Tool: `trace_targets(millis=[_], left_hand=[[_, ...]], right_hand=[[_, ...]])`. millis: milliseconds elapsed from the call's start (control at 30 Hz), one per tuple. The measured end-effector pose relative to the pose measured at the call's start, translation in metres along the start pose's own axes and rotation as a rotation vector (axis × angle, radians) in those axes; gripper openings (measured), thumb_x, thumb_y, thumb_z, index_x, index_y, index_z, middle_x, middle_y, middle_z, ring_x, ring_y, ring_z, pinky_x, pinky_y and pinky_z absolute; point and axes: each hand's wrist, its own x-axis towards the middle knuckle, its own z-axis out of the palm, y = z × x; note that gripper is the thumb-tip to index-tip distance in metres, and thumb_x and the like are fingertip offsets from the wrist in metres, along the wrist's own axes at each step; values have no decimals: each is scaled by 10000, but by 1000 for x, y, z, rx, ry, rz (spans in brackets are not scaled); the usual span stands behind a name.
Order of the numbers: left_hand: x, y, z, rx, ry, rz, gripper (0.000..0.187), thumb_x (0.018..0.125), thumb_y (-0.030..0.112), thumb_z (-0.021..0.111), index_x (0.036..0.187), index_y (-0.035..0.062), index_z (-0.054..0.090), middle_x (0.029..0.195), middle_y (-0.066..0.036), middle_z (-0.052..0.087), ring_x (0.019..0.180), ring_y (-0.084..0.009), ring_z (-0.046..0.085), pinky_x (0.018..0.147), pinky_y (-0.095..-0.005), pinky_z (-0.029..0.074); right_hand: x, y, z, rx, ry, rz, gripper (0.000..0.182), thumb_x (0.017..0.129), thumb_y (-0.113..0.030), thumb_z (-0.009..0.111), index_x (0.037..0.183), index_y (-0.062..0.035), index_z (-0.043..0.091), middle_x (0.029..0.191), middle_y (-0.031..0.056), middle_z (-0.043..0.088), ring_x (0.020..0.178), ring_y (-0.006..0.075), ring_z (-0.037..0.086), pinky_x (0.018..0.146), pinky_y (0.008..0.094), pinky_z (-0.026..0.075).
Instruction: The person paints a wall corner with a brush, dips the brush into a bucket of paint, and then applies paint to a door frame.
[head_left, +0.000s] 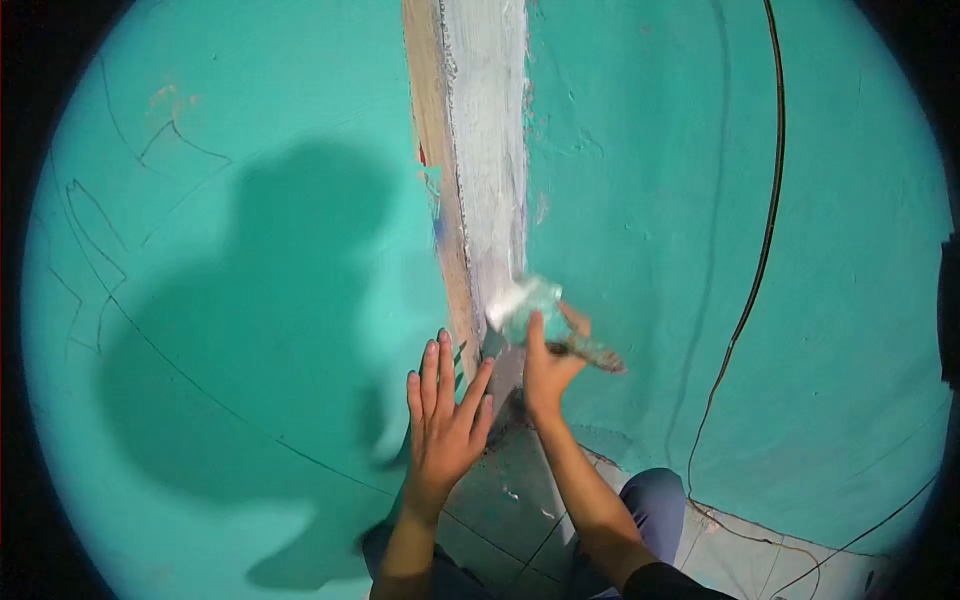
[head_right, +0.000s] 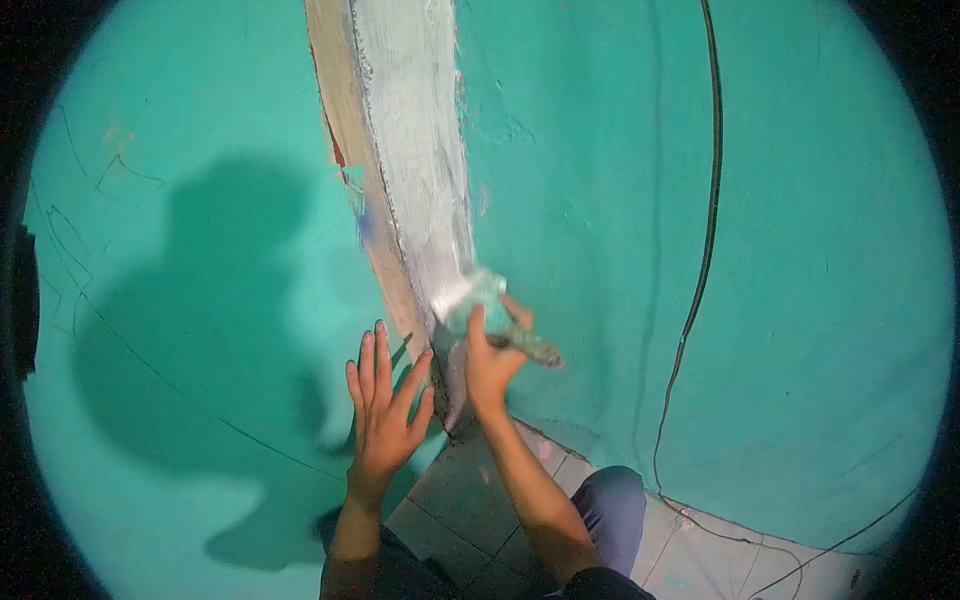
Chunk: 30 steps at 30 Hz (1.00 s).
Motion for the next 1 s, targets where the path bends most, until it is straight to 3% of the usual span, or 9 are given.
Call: trace_targets(millis=[67,200,267,400,467,567,700,800,1000], left_hand=[[0,0,-1,-10,-3,3,472,974,231,615,1440,157,598,1691,-241,162,1568,-422,128,1204,-657,118],[-1,-1,3,-39,-5,-2,460,971,228,618,1428,176,609,1693,-244,153,1568,-437,112,1186,-698,84],[0,4,4,86,10,-4,462,961,226,634,1422,214,615,1693,-247,145,1566,-455,89,1130,-779,38],[30,20,-16,193,92,62,519,970,270,624,1483,278,547,1676,-246,222,1564,-412,178,1079,-815,83],[46,25,-31,203,118,77,484,954,259,646,1435,259,593,1691,-258,134,1560,-483,64,1051,-858,33],[56,30,-47,231,153,65,474,958,264,638,1430,255,592,1690,-258,133,1557,-491,59,1049,-862,63],[49,28,-50,233,133,60,459,965,262,630,1421,235,597,1690,-255,133,1558,-489,57,1051,-859,86],[40,21,-33,179,110,40,456,973,266,620,1425,216,593,1691,-252,131,1560,-482,55,1071,-843,84],[-5,11,-1,101,-7,-17,464,975,243,618,1435,190,588,1695,-250,125,1567,-468,57,1112,-803,79]], right_hand=[[-29,42,-25,-58,-51,38,342,903,-101,765,1186,20,618,1004,75,632,924,160,585,808,308,496],[-31,38,-47,-232,-188,186,338,895,-92,764,1179,23,623,1010,76,632,920,172,581,829,330,499],[-4,2,-31,-65,-127,104,338,895,-94,769,1177,16,620,1001,80,635,908,142,581,795,302,497],[66,-97,21,134,-84,106,317,906,-88,769,1175,1,628,993,66,653,823,98,590,690,246,489],[88,-128,49,369,17,-12,319,920,-82,765,1190,-7,614,990,53,651,827,75,589,672,220,476],[99,-131,64,577,13,141,326,928,-25,738,1220,-16,592,1002,41,637,854,80,581,736,233,484],[63,-64,49,437,49,130,306,919,-23,739,1186,10,592,1070,100,625,969,124,589,829,281,500],[17,-8,22,116,47,55,282,916,-33,738,1155,22,599,1048,98,626,967,158,598,874,313,500],[-61,69,-35,-10,-7,187,258,888,-71,755,1092,29,632,1029,100,649,943,187,602,882,344,496]])
